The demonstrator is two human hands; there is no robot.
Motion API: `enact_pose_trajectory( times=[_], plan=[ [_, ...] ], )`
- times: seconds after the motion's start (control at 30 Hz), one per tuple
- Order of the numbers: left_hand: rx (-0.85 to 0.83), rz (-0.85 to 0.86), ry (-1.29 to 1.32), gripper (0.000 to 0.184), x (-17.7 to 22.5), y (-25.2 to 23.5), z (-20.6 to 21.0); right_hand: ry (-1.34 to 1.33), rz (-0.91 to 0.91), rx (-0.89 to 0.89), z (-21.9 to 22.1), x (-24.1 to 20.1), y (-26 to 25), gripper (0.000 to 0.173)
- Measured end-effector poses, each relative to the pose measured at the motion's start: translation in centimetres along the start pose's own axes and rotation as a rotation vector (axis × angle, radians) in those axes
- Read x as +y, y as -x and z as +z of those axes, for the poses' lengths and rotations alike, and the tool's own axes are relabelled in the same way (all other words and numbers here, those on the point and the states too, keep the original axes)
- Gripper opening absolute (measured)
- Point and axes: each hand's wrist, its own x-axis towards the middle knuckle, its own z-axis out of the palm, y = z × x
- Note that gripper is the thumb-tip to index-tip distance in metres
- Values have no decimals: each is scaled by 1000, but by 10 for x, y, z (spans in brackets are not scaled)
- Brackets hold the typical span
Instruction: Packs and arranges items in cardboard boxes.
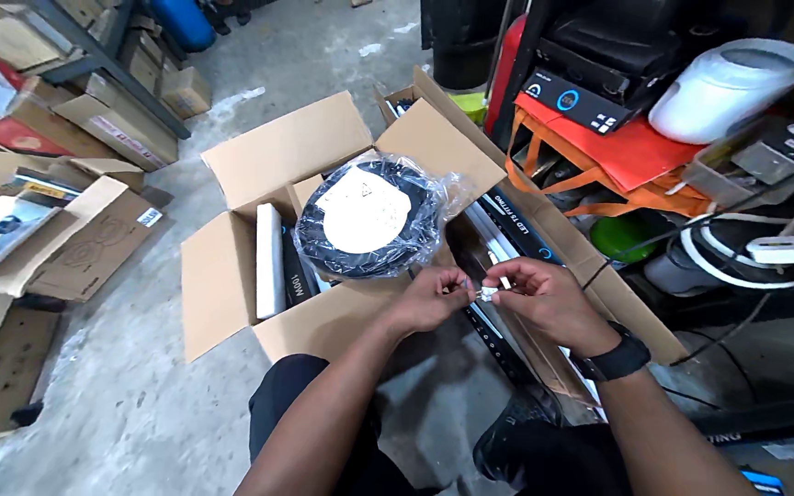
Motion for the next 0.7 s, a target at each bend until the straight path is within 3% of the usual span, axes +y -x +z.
enact_pose_trajectory(
  times=[0.4,0.47,0.57,0.7],
  plan=[
    [-57,8,-14,14,-1,3,-8,-10,3,56,-10,9,-5,30],
    [-133,-9,-91,15,2,8,-14,122,49,50,-11,18,-7,30],
    [-234,-53,-242,17,10,20,-27,551,94,-3,-10,31,-9,29],
    [-228,-100,-275,51,27,45,-56,834,168,-138,-5,32,-9,38]
  ],
)
